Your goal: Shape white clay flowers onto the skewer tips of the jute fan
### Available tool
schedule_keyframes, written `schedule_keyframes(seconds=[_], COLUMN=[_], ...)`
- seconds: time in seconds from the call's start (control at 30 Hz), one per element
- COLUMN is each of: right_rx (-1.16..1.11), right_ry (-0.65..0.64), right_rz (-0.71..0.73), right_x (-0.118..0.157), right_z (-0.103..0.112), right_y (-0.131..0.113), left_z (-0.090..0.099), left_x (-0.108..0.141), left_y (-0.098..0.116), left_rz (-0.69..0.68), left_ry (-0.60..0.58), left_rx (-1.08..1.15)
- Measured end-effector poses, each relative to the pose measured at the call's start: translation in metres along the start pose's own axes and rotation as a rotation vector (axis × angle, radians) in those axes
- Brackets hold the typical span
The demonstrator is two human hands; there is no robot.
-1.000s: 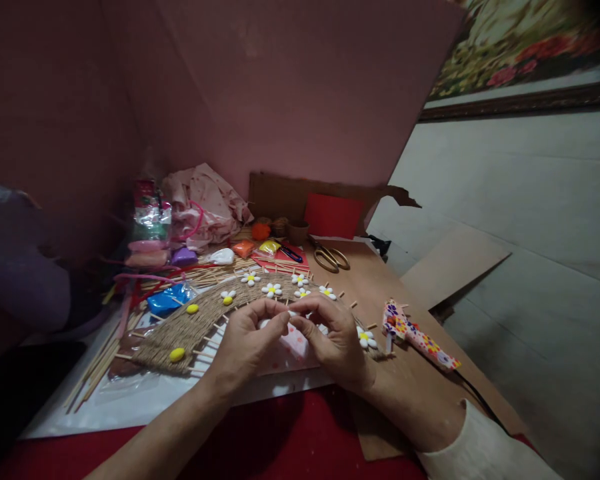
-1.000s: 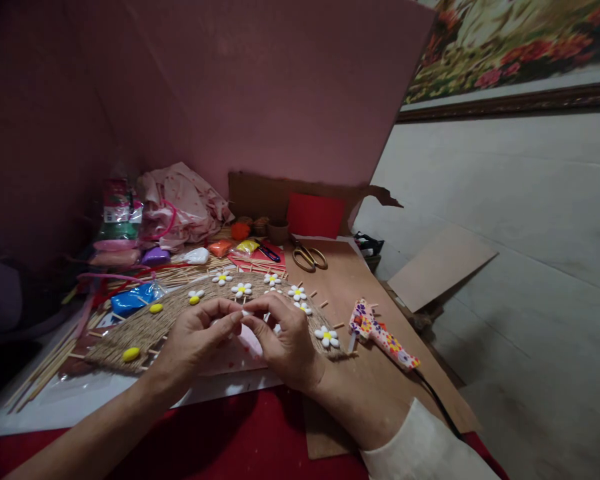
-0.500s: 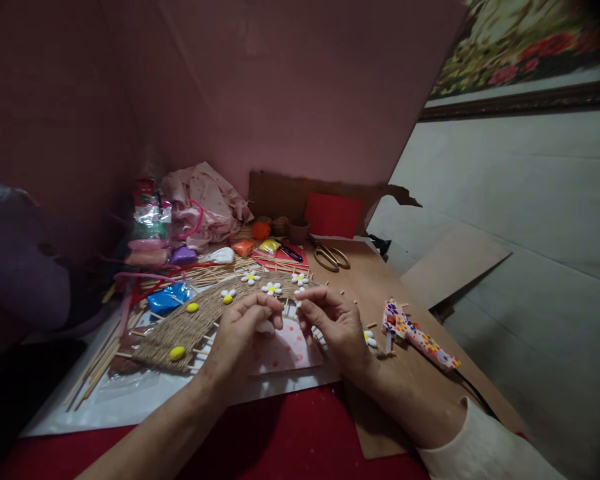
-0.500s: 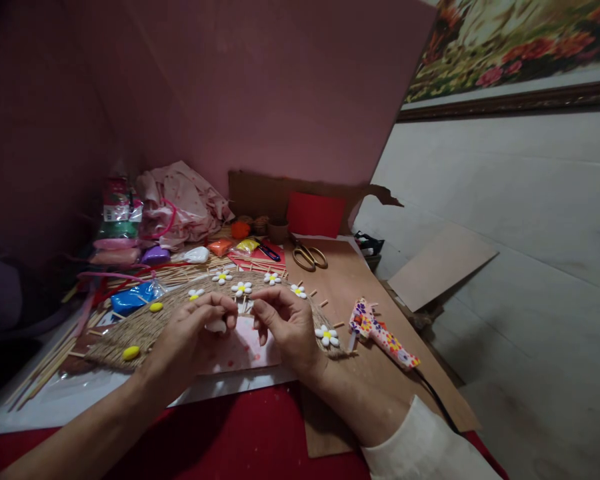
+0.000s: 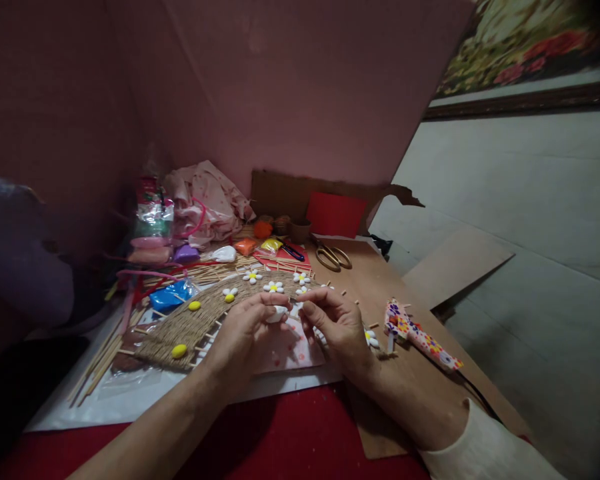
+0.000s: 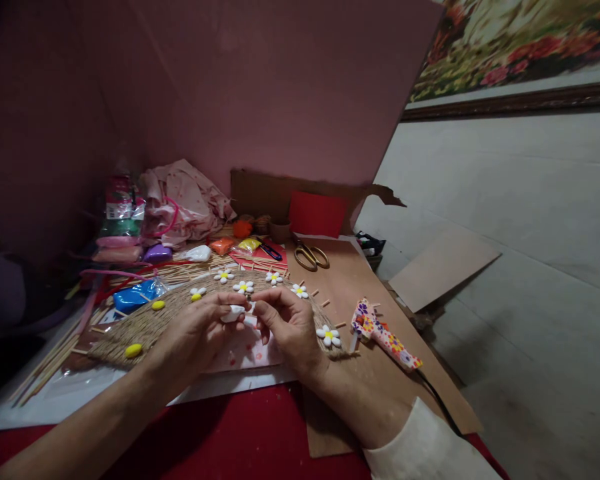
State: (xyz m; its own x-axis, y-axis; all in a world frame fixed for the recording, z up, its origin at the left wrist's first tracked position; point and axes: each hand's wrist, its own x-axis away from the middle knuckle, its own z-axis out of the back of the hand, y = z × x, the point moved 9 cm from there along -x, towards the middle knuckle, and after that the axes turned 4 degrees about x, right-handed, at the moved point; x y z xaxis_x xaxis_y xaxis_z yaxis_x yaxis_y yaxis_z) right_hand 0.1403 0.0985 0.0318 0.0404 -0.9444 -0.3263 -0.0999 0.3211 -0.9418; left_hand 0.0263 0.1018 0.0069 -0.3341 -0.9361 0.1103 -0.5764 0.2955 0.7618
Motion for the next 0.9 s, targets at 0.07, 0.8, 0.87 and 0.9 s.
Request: schedule_keyframes(seconds=[0.07,0.8,0.87,0.9], right_rx=[0.002,-0.106,-0.108,-0.106], right_ry=[0.006,-0.146,-0.143,-0.137], right_rz=[-0.006,-0.064,-0.050,-0.046], right_x=[0.000,0.002,0.002,0.002], right_z=[0.000,-0.015,-0.014,-0.014], right_y=[0.001,0.005,0.003,0.003], left_z=[0.003,-0.005,-0.007,-0.008], left_x=[0.000,0.009,0.011,0.012], left_y=[-0.001,0.026,0.030,0.031], left_rz=[0.009,-0.342,-0.388,-0.397], left_ry=[0.024,0.026,0.018,0.013], left_rx=[0.001,-0.561,-0.616,-0.621])
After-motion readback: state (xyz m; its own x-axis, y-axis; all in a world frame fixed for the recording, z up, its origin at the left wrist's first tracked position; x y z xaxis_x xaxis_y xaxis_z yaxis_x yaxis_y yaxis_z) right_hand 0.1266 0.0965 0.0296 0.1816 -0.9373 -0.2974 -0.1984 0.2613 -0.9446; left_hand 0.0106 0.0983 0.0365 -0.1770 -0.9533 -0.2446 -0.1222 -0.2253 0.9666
